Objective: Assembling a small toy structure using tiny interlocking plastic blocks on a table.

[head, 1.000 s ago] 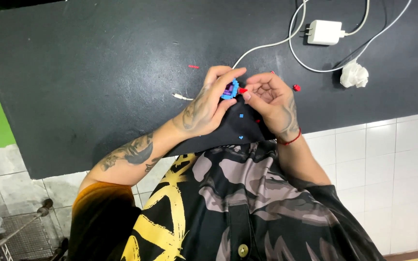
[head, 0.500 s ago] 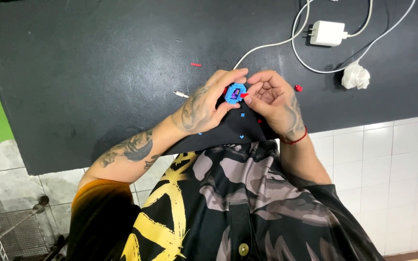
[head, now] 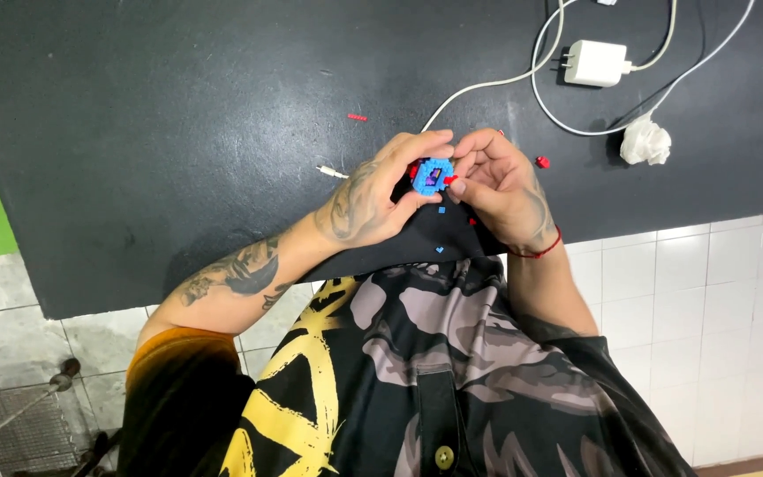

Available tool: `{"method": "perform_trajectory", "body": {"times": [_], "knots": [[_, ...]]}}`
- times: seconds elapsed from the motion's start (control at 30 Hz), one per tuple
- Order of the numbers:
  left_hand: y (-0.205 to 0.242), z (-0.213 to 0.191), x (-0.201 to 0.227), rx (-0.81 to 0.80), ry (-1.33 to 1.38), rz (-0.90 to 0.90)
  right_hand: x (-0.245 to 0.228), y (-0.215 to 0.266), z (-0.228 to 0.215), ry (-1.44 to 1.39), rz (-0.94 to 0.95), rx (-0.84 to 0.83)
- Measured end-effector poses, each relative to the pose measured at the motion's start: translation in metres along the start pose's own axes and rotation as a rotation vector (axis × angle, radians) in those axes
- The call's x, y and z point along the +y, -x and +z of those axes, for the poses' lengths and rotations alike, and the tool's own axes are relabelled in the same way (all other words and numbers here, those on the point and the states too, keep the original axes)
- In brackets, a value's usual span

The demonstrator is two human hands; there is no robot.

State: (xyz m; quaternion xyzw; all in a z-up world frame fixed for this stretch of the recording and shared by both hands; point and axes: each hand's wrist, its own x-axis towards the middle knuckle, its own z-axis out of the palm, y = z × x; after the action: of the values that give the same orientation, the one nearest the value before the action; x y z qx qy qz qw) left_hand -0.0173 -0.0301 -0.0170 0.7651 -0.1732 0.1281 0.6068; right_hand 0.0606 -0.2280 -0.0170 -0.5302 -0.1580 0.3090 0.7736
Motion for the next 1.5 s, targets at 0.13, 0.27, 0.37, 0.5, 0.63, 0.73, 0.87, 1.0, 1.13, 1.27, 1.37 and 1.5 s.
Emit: {"method": "perform_trajectory", "body": {"times": [0.13, 0.27, 0.37, 0.5, 0.63, 0.73, 0.87, 1.0, 1.13, 1.27, 1.37, 1.5], "knots": [[0.0, 0.0, 0.001, 0.014, -0.003, 0.011, 0.008, -0.001, -0.006, -0.026, -0.024, -0.013], [0.003, 0.004, -0.004, 0.073, -0.009, 0.039, 0.011, 0.0, -0.002, -0.083, -0.055, -0.01], [0.004, 0.004, -0.004, 0.093, -0.024, 0.054, 0.014, 0.002, 0.0, -0.094, -0.06, 0.0], [0.002, 0.002, -0.003, 0.102, -0.018, 0.059, 0.008, 0.003, 0.003, -0.017, -0.093, 0.015], [0.002, 0.004, -0.006, 0.149, 0.071, -0.005, 0.008, 0.004, -0.003, 0.001, -0.094, 0.013], [0.003, 0.004, -0.003, 0.192, 0.033, -0.011, 0.008, 0.006, -0.002, 0.078, -0.098, 0.012], [0.003, 0.003, -0.002, 0.17, -0.056, 0.058, -0.001, 0.005, 0.007, 0.227, -0.148, -0.004], [0.001, 0.001, 0.0, 0.201, -0.07, 0.081, -0.002, 0.0, 0.008, 0.185, -0.166, -0.029], [0.0, 0.004, -0.001, 0.211, -0.073, 0.098, 0.001, 0.002, 0.0, 0.258, -0.114, -0.026], [0.0, 0.005, -0.006, 0.235, -0.147, 0.155, -0.003, 0.002, 0.005, 0.257, -0.035, 0.0], [-0.002, 0.006, -0.006, 0.239, -0.186, 0.188, -0.008, 0.004, 0.011, 0.281, 0.003, 0.04], [-0.002, 0.003, -0.003, 0.222, -0.224, 0.213, 0.013, 0.003, 0.0, 0.166, -0.115, 0.001]]}}
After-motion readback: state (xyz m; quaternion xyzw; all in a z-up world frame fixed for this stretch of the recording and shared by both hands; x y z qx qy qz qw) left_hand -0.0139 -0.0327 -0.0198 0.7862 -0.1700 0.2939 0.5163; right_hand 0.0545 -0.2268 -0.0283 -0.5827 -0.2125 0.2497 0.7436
